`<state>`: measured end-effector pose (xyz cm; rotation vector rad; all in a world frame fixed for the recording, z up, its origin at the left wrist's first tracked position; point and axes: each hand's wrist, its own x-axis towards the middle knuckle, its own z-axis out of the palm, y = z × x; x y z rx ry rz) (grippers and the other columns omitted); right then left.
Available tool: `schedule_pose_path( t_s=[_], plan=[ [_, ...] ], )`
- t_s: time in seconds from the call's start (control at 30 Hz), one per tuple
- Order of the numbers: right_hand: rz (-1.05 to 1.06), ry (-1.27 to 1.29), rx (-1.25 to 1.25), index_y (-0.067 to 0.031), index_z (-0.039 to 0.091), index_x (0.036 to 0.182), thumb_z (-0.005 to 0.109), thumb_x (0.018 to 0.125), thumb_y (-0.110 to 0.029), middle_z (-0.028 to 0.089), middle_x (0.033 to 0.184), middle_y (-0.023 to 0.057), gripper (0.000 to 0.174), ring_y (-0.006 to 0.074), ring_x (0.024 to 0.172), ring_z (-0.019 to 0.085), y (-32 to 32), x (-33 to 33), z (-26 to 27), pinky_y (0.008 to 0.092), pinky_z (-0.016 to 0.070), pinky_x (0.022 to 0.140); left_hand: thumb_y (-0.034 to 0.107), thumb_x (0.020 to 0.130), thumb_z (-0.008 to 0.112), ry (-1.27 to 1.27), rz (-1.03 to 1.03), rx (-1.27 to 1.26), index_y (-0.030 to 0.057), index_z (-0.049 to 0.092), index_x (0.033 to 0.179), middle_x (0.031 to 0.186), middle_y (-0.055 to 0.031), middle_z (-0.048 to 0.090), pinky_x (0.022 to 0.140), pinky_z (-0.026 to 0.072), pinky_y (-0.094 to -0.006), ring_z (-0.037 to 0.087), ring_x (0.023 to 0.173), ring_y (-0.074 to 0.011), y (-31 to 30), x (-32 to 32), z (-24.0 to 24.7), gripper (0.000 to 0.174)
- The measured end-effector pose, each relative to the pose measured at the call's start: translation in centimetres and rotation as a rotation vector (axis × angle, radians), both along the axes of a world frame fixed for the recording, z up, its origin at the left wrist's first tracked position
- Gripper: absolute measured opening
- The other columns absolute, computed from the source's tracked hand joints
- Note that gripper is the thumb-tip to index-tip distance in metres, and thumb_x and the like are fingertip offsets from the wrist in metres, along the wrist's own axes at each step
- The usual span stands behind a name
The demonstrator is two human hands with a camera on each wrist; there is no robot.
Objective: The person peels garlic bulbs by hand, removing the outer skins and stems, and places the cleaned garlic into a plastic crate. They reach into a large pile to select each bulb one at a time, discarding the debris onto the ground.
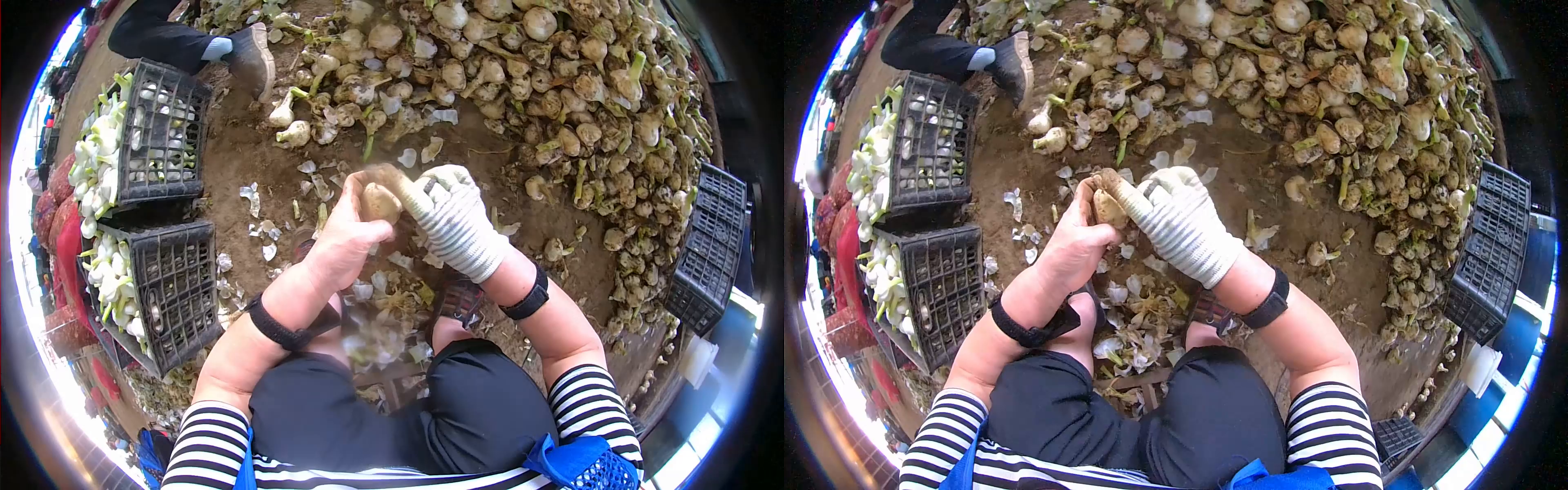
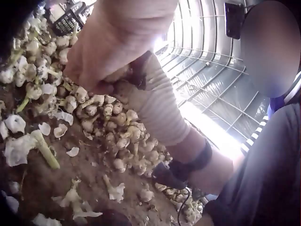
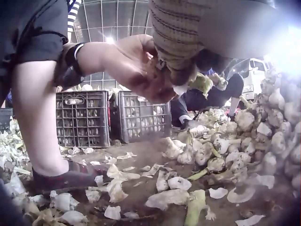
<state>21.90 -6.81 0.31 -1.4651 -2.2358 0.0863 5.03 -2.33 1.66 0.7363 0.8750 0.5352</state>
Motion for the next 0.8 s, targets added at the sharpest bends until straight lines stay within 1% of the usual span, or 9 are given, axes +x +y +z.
schedule_pose_path(
  t_s=[0.07, 0.37, 0.47, 0.5, 0.53, 0.57, 0.63, 0.7, 0.8],
  plan=[
    [0.002, 0.044, 0.168, -0.0101, 0.050, 0.123, 0.059, 0.067, -0.018, 0.057, 0.090, 0.0028, 0.057, 0.0226, 0.085, 0.054, 0.2, 0.2, 0.0, 0.0376, 0.0421, 0.076, -0.012, 0.064, 0.050, -0.002, 0.026, -0.006, 0.0062, 0.038, 0.123, 0.115, -0.0055, 0.048, 0.090, 0.0385, -0.0276, 0.047, 0.108, -0.0169, 0.1, 0.1, 0.6, 0.063],
    [-0.028, 0.060, 0.046, -0.0081, 0.049, 0.124, 0.060, 0.067, -0.015, 0.055, 0.082, 0.0030, 0.058, 0.0223, 0.077, 0.054, 0.0, -0.4, 0.6, 0.0362, 0.0423, 0.069, -0.004, 0.072, 0.056, 0.078, 0.021, 0.107, 0.0047, 0.040, 0.121, 0.111, -0.0062, 0.051, 0.084, 0.0457, -0.0305, 0.052, 0.100, -0.0178, -0.1, -0.2, 0.2, 0.052],
    [-0.132, 0.103, 0.141, -0.0074, 0.049, 0.124, 0.061, 0.066, -0.012, 0.055, 0.077, 0.0035, 0.060, 0.0230, 0.072, 0.054, -0.3, -0.3, 1.1, 0.0356, 0.0421, 0.067, 0.022, 0.082, 0.063, -0.203, -0.063, -0.412, 0.0044, 0.039, 0.121, 0.109, -0.0083, 0.053, 0.077, 0.0521, -0.0373, 0.057, 0.096, -0.0204, 0.8, -0.9, 0.4, 0.049],
    [-0.192, 0.133, 0.251, -0.0071, 0.049, 0.124, 0.062, 0.064, -0.010, 0.054, 0.075, 0.0037, 0.061, 0.0235, 0.070, 0.054, -0.4, -0.3, 1.3, 0.0356, 0.0421, 0.067, 0.022, 0.082, 0.063, -0.210, -0.069, -0.411, 0.0044, 0.039, 0.121, 0.109, -0.0083, 0.053, 0.077, 0.0521, -0.0373, 0.057, 0.096, -0.0204, 0.5, -0.7, 0.4, 0.049],
    [-0.238, 0.259, -0.016, -0.0057, 0.047, 0.126, 0.064, 0.063, -0.006, 0.057, 0.078, 0.0058, 0.066, 0.0273, 0.071, 0.054, -0.9, 0.0, 1.5, 0.0369, 0.0429, 0.070, 0.021, 0.082, 0.063, -0.188, -0.032, -0.278, 0.0052, 0.038, 0.122, 0.110, -0.0084, 0.052, 0.078, 0.0519, -0.0375, 0.057, 0.097, -0.0207, 0.1, -0.4, 0.4, 0.050],
    [-0.400, 0.490, 0.060, -0.0061, 0.045, 0.127, 0.066, 0.069, -0.006, 0.059, 0.091, 0.0067, 0.062, 0.0256, 0.081, 0.056, -1.1, -1.0, 1.2, 0.0357, 0.0451, 0.073, 0.021, 0.082, 0.064, -0.166, 0.007, -0.146, 0.0060, 0.037, 0.122, 0.111, -0.0086, 0.052, 0.080, 0.0517, -0.0377, 0.057, 0.097, -0.0209, -0.3, -0.1, 0.4, 0.050],
    [-0.416, 1.682, -0.336, -0.0062, 0.045, 0.126, 0.067, 0.079, -0.017, 0.057, 0.103, 0.0059, 0.053, 0.0209, 0.092, 0.056, -1.2, -2.1, 2.3, 0.0321, 0.0465, 0.077, 0.012, 0.078, 0.068, -0.194, 0.029, -0.083, 0.0082, 0.036, 0.123, 0.113, -0.0073, 0.050, 0.085, 0.0497, -0.0338, 0.056, 0.099, -0.0189, -0.7, 0.7, 0.9, 0.055],
    [-0.373, 1.963, -0.699, -0.0031, 0.049, 0.120, 0.065, 0.084, -0.031, 0.056, 0.108, 0.0038, 0.048, 0.0132, 0.097, 0.054, -1.1, -1.2, 0.5, 0.0274, 0.0455, 0.083, 0.003, 0.072, 0.072, -0.045, 0.032, 0.299, 0.0097, 0.035, 0.123, 0.115, -0.0064, 0.049, 0.088, 0.0467, -0.0295, 0.054, 0.101, -0.0166, -1.4, 1.2, 0.3, 0.063],
    [-0.384, 1.758, -0.642, -0.0026, 0.061, 0.106, 0.058, 0.089, -0.029, 0.063, 0.095, 0.0017, 0.032, 0.0085, 0.084, 0.057, -1.6, -2.1, 1.2, 0.0231, 0.0475, 0.076, 0.000, 0.070, 0.073, -0.086, 0.013, 0.204, 0.0090, 0.038, 0.124, 0.115, -0.0057, 0.050, 0.089, 0.0454, -0.0282, 0.053, 0.102, -0.0154, -1.7, 1.3, 0.3, 0.065]
  ],
)
